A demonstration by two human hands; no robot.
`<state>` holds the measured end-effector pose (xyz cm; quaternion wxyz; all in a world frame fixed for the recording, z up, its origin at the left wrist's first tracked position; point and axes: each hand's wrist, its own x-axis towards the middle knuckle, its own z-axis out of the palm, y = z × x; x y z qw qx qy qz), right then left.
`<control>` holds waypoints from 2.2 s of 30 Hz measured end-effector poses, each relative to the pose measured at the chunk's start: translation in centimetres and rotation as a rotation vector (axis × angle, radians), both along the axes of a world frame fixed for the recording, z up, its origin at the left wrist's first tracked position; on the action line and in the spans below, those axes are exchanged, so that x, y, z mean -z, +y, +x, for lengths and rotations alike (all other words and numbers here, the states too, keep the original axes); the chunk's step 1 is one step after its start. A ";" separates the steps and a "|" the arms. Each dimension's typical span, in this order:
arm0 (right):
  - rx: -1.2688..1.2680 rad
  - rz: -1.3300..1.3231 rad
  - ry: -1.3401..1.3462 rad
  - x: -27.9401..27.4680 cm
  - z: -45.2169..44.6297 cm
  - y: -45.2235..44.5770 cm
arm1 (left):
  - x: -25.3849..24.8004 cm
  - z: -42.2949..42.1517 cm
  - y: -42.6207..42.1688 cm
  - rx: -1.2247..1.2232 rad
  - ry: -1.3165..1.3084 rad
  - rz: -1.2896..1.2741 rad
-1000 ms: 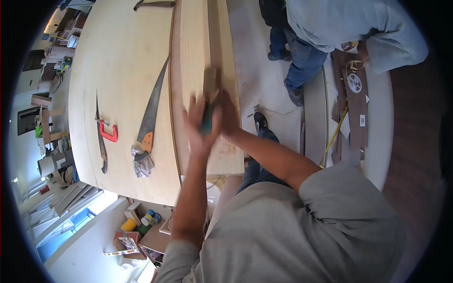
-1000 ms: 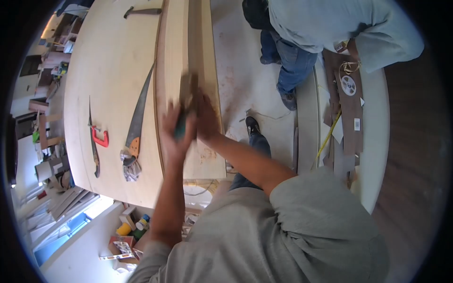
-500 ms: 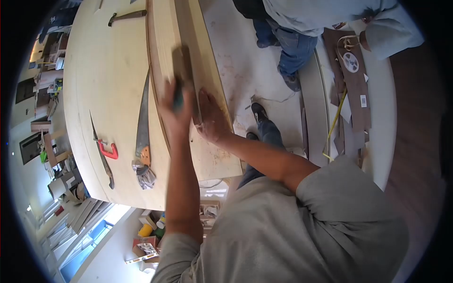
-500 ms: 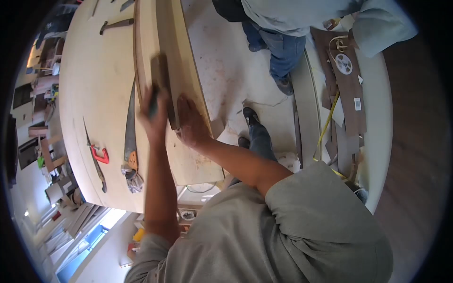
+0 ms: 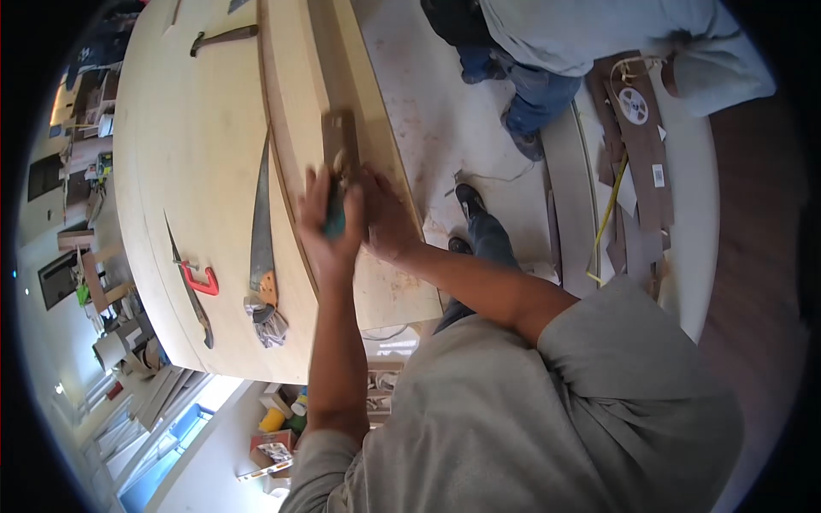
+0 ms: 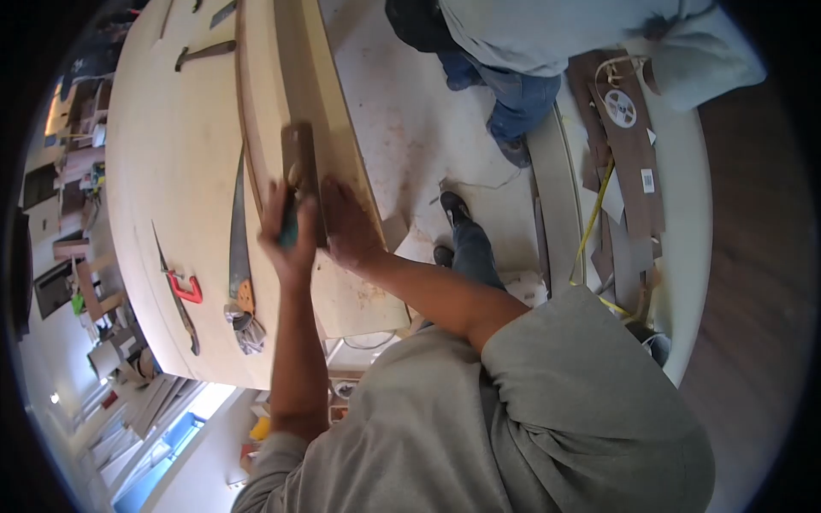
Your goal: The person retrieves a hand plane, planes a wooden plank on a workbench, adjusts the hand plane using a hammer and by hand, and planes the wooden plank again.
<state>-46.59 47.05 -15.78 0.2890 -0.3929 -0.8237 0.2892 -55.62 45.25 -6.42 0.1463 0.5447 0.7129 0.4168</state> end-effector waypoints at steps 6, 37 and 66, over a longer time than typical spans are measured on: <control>0.043 0.108 -0.062 -0.7 -0.2 0.2 | 1.2 -2.1 4.9 -0.061 -0.050 0.122; 0.023 -0.017 -0.059 -0.5 0.3 0.6 | -0.2 -0.5 0.8 -0.011 0.011 0.025; 0.057 -0.116 0.107 -0.6 0.3 -0.9 | 0.0 -8.0 13.0 -0.222 0.114 0.140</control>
